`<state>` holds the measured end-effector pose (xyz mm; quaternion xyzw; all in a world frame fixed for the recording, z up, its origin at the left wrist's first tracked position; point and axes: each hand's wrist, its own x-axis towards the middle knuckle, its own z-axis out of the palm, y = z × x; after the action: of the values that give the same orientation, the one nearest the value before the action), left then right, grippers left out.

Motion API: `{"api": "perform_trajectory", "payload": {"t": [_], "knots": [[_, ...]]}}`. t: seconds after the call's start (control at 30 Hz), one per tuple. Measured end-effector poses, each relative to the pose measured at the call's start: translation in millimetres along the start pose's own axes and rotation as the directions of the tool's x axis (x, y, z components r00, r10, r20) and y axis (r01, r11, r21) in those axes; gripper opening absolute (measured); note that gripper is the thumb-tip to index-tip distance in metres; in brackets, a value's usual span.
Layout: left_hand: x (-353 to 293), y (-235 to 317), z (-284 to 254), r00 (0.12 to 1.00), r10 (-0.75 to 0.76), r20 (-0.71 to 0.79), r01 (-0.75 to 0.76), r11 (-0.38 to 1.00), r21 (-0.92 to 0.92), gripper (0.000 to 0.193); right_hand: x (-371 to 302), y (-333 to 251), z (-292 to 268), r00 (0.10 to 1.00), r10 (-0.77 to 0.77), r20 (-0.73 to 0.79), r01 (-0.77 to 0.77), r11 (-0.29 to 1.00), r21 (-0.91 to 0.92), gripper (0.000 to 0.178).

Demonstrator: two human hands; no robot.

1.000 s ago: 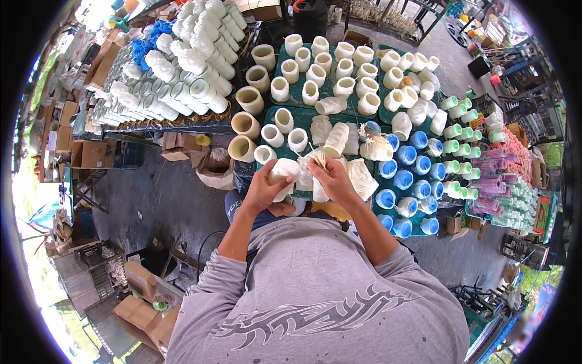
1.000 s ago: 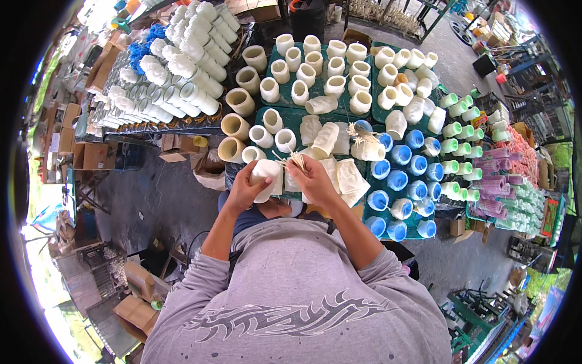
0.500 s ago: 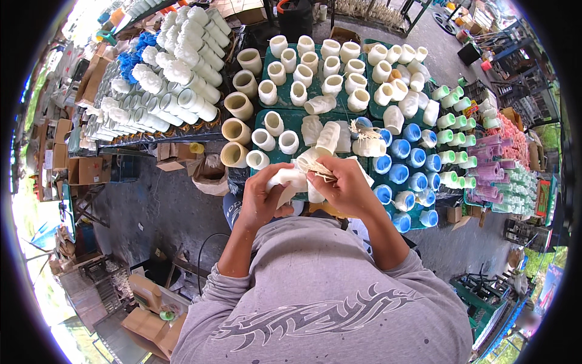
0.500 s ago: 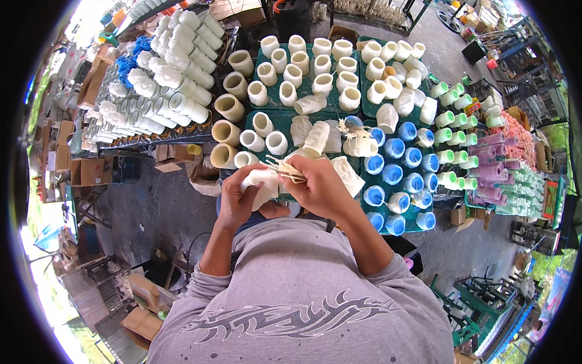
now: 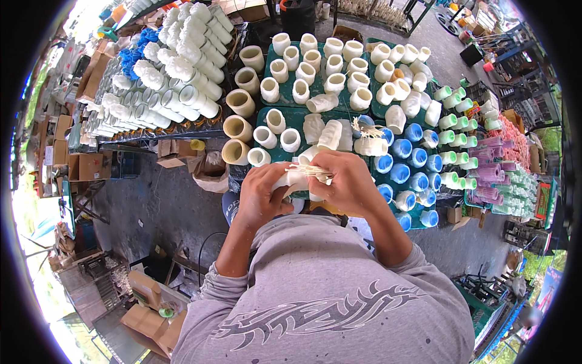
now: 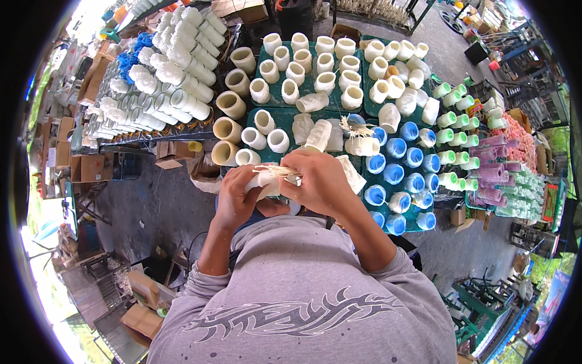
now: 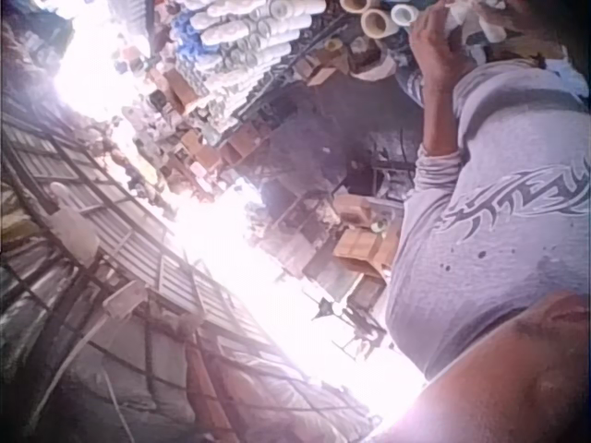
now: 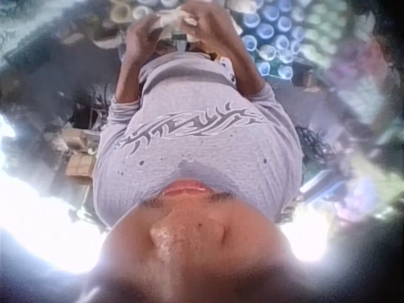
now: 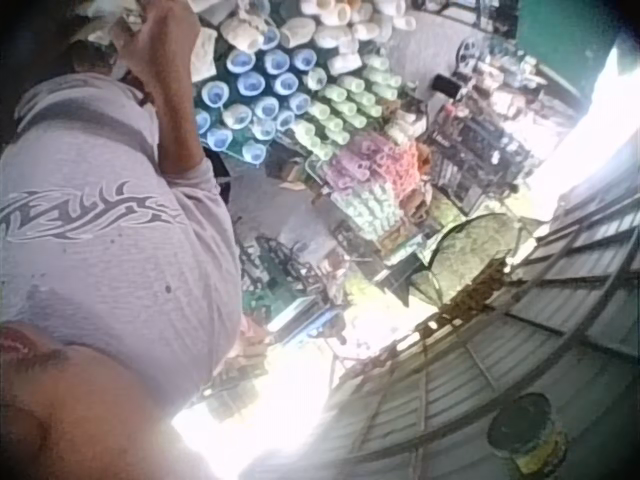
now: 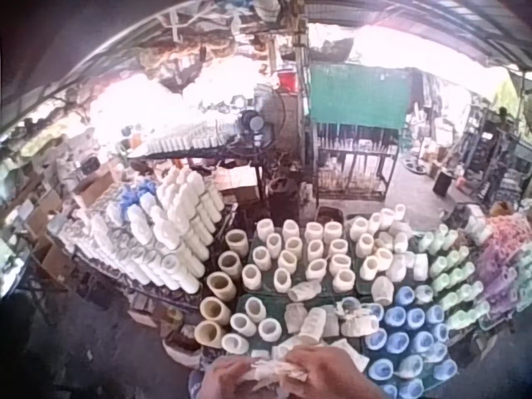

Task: The person pours a dark liquid into a tray, then moves to a workbench and inserts wicks into white cylindrical candle molds. The person handles the molds one at a time, aligning and pressing the wicks into place.

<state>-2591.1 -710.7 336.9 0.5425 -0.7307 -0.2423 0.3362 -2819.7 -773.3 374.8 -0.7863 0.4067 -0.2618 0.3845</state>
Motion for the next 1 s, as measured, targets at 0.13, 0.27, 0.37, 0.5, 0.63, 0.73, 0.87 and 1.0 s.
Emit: {"api": "perform_trajectory", "payload": {"t": [0.13, 0.27, 0.37, 0.5, 0.63, 0.73, 0.87, 1.0], "knots": [[4, 13, -3, 0.993, 0.086, 0.080, -0.094, 0.990, 0.102, 0.062, 4, 0, 3, 0.996, -0.052, 0.073, 0.057, 0.997, -0.061, 0.022], [3, 14, 4, 0.994, 0.055, 0.092, -0.062, 0.995, 0.079, 0.068, 7, 16, -4, 0.983, -0.043, 0.176, 0.054, 0.997, -0.058, 0.025], [1, 14, 1, 0.995, 0.042, 0.086, -0.048, 0.996, 0.080, 0.068, 5, 13, -16, 0.985, -0.003, 0.170, 0.009, 1.000, -0.030, 0.022], [3, 20, -2, 0.995, 0.006, 0.095, -0.013, 0.997, 0.080, 0.061, -2, 14, -20, 0.992, 0.027, 0.124, -0.029, 0.999, 0.017, 0.021], [8, 18, 10, 0.993, 0.068, 0.101, -0.075, 0.995, 0.071, 0.069, -6, 24, -4, 0.993, -0.098, 0.062, 0.093, 0.993, 0.075, 0.022], [9, 20, 15, 0.992, 0.058, 0.114, -0.070, 0.992, 0.105, 0.068, -10, 34, -4, 0.991, -0.133, 0.033, 0.130, 0.989, 0.065, 0.024], [8, 17, 13, 0.992, 0.037, 0.124, -0.047, 0.996, 0.081, 0.065, -15, 41, -21, 0.998, -0.049, 0.044, 0.049, 0.999, 0.012, 0.023], [11, 21, 20, 0.986, 0.057, 0.156, -0.066, 0.996, 0.054, 0.062, -21, 41, -12, 0.996, -0.079, 0.039, 0.077, 0.995, 0.060, 0.024]]}}
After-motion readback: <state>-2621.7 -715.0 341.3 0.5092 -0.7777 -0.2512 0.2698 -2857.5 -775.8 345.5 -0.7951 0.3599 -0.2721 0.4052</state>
